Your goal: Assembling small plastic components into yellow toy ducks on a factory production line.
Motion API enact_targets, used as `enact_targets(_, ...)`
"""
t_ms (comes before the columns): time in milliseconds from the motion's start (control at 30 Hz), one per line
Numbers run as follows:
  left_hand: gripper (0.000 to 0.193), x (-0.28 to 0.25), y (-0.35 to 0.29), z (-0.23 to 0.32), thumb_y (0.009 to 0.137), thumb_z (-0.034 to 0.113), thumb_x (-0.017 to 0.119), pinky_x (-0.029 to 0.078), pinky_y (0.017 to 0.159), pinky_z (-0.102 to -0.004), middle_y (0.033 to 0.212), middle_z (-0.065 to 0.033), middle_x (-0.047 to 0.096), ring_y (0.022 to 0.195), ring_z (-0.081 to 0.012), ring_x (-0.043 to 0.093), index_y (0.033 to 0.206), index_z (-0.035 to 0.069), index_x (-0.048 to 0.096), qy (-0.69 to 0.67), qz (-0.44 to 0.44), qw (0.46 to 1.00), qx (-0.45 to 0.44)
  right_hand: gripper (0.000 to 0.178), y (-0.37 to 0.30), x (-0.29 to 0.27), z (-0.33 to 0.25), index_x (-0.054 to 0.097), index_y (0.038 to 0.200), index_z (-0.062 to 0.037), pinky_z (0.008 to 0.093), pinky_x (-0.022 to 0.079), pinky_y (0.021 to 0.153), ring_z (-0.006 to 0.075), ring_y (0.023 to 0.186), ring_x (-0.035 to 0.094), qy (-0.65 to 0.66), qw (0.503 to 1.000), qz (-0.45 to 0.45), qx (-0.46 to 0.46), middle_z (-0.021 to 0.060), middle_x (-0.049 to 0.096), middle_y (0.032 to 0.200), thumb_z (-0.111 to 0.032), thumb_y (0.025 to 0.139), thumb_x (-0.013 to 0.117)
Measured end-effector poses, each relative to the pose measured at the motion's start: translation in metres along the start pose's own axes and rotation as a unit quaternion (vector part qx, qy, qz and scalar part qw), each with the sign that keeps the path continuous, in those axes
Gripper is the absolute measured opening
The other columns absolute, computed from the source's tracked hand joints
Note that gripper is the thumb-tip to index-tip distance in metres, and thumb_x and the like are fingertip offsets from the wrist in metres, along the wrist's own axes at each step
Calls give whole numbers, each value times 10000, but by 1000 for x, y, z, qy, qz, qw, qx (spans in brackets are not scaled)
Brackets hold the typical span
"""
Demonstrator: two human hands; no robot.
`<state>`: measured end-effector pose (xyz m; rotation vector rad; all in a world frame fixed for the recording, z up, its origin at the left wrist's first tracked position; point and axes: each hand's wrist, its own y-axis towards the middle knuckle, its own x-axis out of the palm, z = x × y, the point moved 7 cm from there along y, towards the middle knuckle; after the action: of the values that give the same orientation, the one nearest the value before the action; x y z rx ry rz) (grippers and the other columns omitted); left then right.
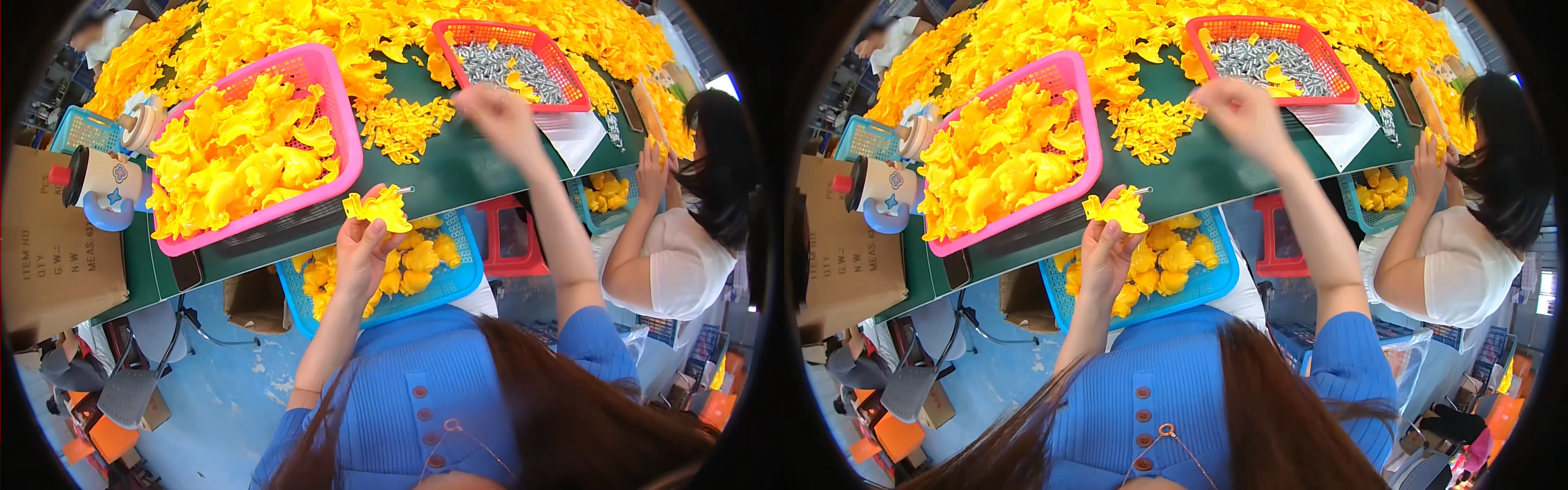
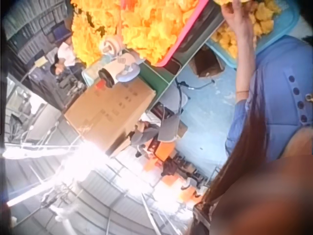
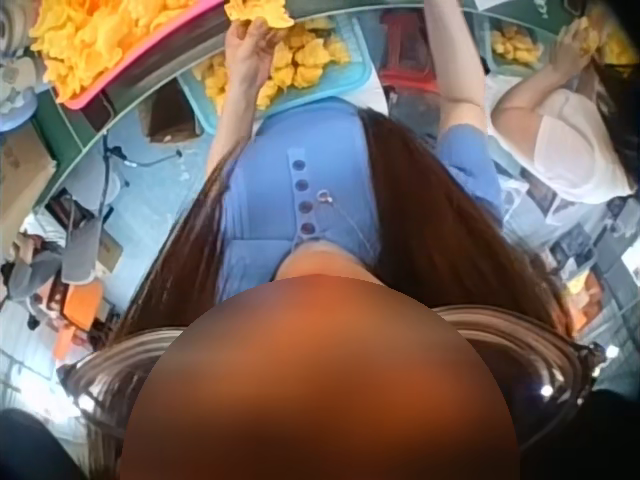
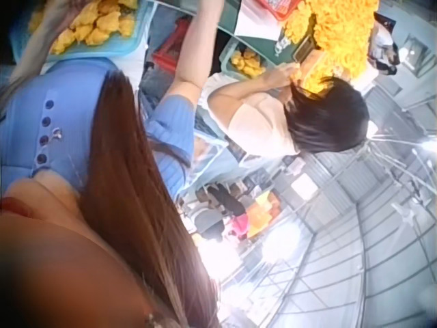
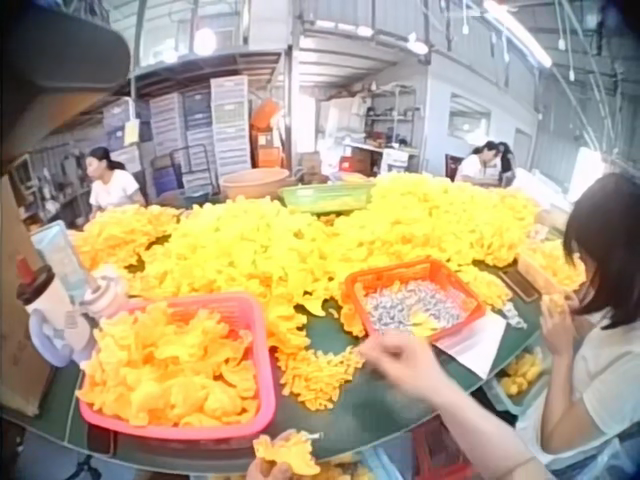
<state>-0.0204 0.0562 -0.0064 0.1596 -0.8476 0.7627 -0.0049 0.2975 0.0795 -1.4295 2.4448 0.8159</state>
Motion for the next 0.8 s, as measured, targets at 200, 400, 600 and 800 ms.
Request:
enact_targets(200, 558, 8, -3, 2, 853, 185, 589, 532, 799, -266, 1207, -121, 508, 993, -161, 577, 1326, 40, 331, -1, -35, 999, -16, 212, 65, -101, 117, 648, 928, -32, 343, 468, 774, 283, 877, 603, -464, 885, -17, 35, 158, 634, 917, -67, 725, 603)
enact_targets(400, 561, 0, -4, 5, 859, 187, 579, 533, 800, -275, 1220, -129, 499, 991, -170, 582, 1331, 35, 317, -12, -19, 1000, -1, 152, 72, -108, 132, 625, 821, -5, 355, 472, 715, 291, 810, 608, -451, 889, -50, 70, 159, 630, 829, -37, 674, 602)
enact_targets(600, 557, 7, -4, 8, 851, 165, 577, 539, 788, -287, 1216, -142, 495, 992, -190, 583, 1324, 21, 320, 6, -35, 999, -13, 184, 63, -134, 93, 619, 912, -21, 305, 489, 643, 206, 715, 624, -266, 957, 101, 62, 97, 639, 808, -42, 736, 567)
enact_targets(800, 522, 14, 0, 2, 837, 127, 597, 532, 790, -315, 1133, -92, 532, 979, -180, 576, 1299, 36, 373, -15, -65, 997, -38, 127, 8, -2, -12, 589, 879, -25, 218, 463, 570, 105, 708, 591, 196, 976, -38, 83, 67, 623, 831, -12, 762, 544)
